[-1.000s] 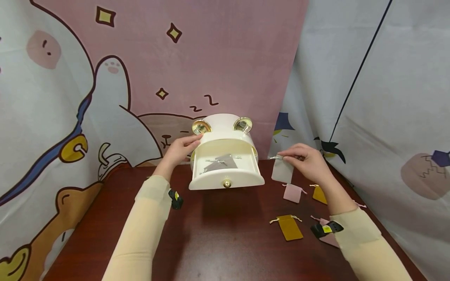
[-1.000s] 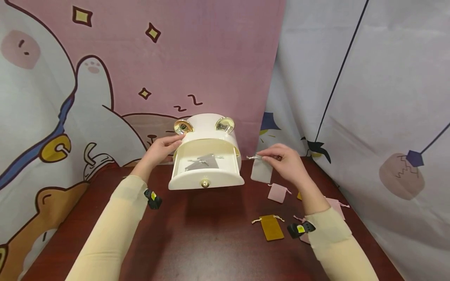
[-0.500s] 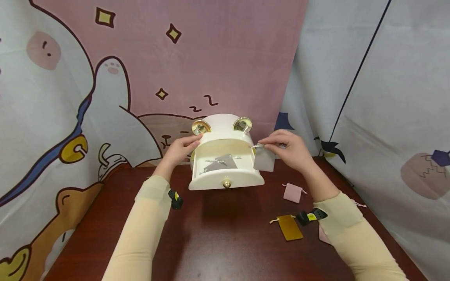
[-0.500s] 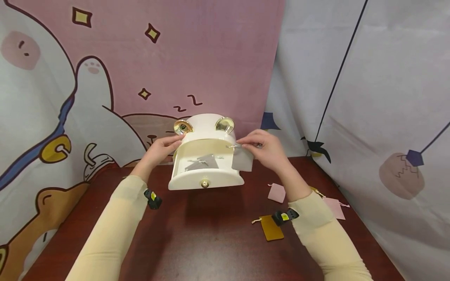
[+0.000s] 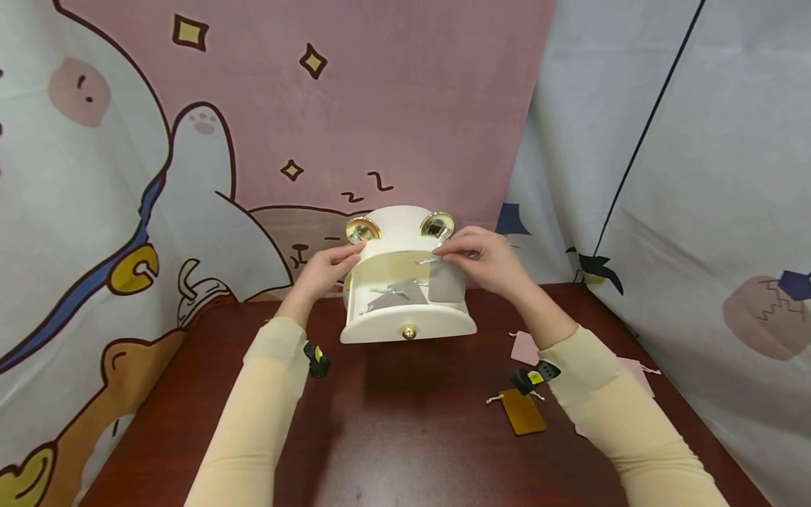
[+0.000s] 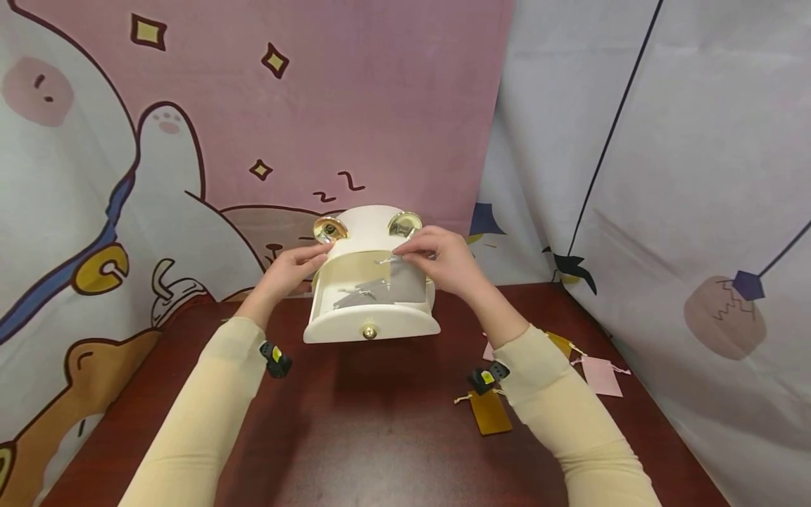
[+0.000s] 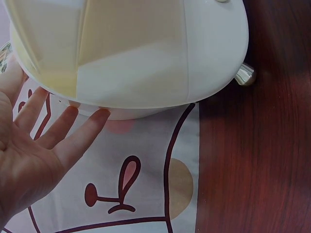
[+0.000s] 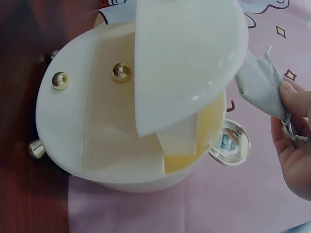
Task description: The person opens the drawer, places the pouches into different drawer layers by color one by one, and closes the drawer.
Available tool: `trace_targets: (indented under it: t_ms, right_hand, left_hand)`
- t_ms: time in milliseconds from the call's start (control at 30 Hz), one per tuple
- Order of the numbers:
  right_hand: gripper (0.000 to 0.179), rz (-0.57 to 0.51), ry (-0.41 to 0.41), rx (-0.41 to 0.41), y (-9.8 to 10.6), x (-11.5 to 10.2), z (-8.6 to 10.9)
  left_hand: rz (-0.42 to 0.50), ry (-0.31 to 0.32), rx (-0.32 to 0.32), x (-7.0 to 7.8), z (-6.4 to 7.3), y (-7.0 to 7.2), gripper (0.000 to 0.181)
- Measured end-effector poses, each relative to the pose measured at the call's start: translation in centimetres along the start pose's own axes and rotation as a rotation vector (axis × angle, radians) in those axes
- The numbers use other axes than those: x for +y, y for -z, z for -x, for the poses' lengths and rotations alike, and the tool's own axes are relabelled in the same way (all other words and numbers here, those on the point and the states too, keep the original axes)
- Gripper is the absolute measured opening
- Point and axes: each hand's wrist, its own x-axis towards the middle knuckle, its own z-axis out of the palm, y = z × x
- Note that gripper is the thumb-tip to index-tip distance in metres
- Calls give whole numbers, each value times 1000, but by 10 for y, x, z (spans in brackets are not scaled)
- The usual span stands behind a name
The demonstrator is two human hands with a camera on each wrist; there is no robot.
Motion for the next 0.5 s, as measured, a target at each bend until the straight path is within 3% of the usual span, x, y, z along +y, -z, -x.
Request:
trace_targets:
  t_ms: [500]
  right_hand:
    - [14,30,-45,-41,-17,8,-6]
  left_hand:
    - [-17,6,-1,-1,-2,0,44]
